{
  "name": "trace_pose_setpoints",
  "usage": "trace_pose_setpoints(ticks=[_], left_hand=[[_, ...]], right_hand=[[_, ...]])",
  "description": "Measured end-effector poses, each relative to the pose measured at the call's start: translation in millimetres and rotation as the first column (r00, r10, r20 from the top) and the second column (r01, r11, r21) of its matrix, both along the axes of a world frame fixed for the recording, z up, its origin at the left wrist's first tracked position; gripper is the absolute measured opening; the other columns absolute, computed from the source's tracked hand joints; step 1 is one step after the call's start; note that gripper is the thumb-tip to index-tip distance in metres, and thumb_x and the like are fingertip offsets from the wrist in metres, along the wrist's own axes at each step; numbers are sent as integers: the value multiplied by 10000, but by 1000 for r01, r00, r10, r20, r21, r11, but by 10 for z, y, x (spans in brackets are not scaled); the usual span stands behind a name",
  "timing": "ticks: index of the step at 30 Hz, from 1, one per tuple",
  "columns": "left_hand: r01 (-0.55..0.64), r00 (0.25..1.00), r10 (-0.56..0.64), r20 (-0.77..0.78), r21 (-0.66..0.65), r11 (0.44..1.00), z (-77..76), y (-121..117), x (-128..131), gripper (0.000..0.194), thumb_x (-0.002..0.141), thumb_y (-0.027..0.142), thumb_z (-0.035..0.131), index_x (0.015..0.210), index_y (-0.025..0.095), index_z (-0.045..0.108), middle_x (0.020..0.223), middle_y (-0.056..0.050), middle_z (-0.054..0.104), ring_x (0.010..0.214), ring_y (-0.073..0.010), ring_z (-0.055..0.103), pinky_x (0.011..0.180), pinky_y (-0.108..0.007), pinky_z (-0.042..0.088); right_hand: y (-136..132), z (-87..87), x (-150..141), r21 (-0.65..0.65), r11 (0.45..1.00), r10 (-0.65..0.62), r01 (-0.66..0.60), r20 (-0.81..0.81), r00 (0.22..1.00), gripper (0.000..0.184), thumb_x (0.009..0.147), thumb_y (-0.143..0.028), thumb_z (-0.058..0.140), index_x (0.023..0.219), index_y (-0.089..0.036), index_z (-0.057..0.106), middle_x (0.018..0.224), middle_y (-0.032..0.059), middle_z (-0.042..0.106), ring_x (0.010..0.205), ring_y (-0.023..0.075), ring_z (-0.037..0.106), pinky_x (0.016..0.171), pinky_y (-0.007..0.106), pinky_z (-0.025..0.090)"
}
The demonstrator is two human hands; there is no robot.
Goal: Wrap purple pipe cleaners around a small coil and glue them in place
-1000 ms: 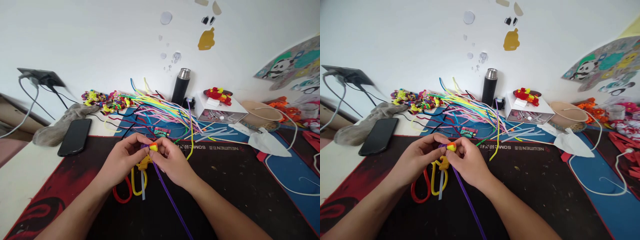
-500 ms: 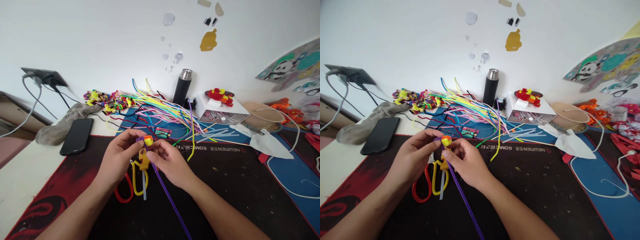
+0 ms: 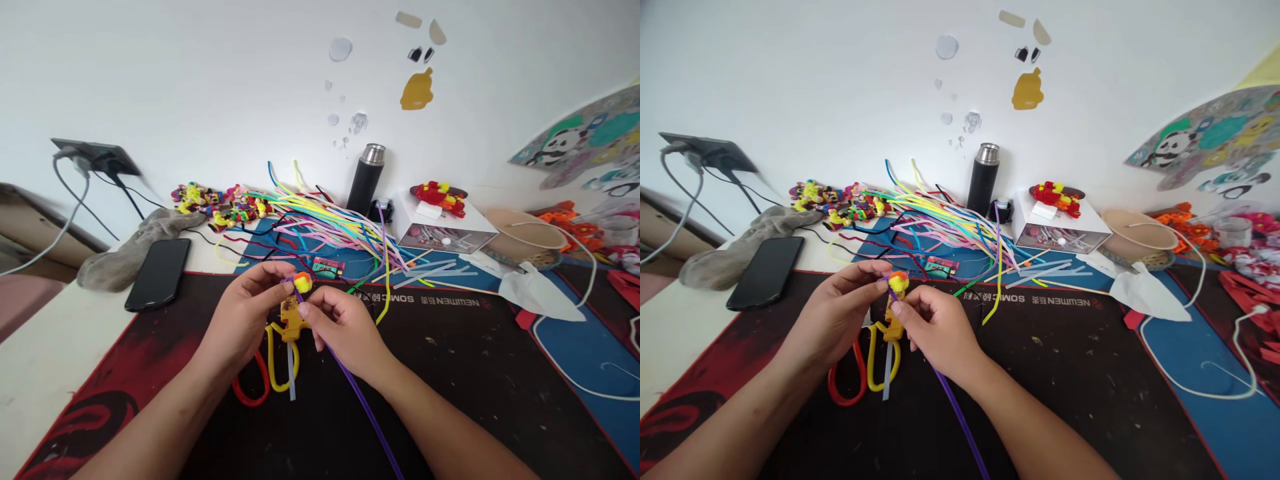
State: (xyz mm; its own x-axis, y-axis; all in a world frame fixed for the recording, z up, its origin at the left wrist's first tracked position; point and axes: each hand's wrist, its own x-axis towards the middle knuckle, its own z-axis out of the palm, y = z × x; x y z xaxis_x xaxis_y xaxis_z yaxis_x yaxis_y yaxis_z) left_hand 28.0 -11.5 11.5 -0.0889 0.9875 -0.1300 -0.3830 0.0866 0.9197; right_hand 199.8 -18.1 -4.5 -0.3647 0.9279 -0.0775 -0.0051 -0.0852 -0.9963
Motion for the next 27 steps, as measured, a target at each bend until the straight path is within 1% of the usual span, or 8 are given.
trace_pose_setpoints(ticks=[3, 7, 11, 17, 22, 27], left_hand=[[13, 1000, -13, 2, -19, 1000, 26, 2, 9, 237, 660, 219, 976, 850, 198, 835, 867, -13, 773, 816, -164, 675, 764, -252, 524], [46, 998, -43, 42, -71, 996, 48, 8, 15, 298, 624, 232, 992, 858, 180, 815, 843, -23, 772, 752, -162, 668, 708, -260, 518], [67, 995, -59, 79, -93, 993, 31, 24, 1, 316, 620, 219, 992, 869, 170, 803, 837, -25, 773, 736, -156, 675, 688, -250, 520], [91, 988, -71, 136, -145, 985, 21, 32, -25, 335, 623, 183, 977, 905, 154, 798, 834, -30, 783, 710, -150, 689, 680, -250, 538], [120, 974, -77, 215, -195, 973, 30, 34, -24, 317, 622, 129, 953, 900, 142, 800, 814, -37, 786, 701, -149, 702, 682, -249, 545], [121, 967, -62, 248, -232, 965, 23, 39, -26, 292, 624, 102, 927, 890, 137, 811, 810, -34, 781, 693, -139, 695, 677, -240, 554]], right_hand=[[-11, -11, -6, 35, 999, -12, 10, 63, 998, 285, 964, -467, 728, 854, -214, 653, 637, -59, 579, 475, 105, 542, 472, 230, 403], [-15, -10, -5, 96, 995, -38, 27, 112, 993, 277, 971, -455, 714, 840, -224, 637, 635, -56, 559, 498, 110, 515, 487, 237, 387], [-9, -10, 4, 103, 994, -42, 27, 141, 989, 283, 967, -472, 715, 841, -229, 642, 628, -53, 546, 521, 124, 506, 500, 250, 383], [4, 2, 22, 121, 992, -45, 26, 157, 987, 259, 970, -438, 698, 823, -234, 634, 620, -54, 523, 538, 134, 504, 516, 261, 386], [16, 41, 45, 145, 989, -40, 13, 180, 983, 273, 974, -438, 696, 811, -232, 623, 621, -52, 520, 552, 133, 485, 528, 264, 365], [24, 64, 72, 140, 990, -34, 6, 201, 979, 299, 976, -467, 707, 812, -230, 632, 640, -44, 527, 578, 139, 470, 542, 270, 358]])
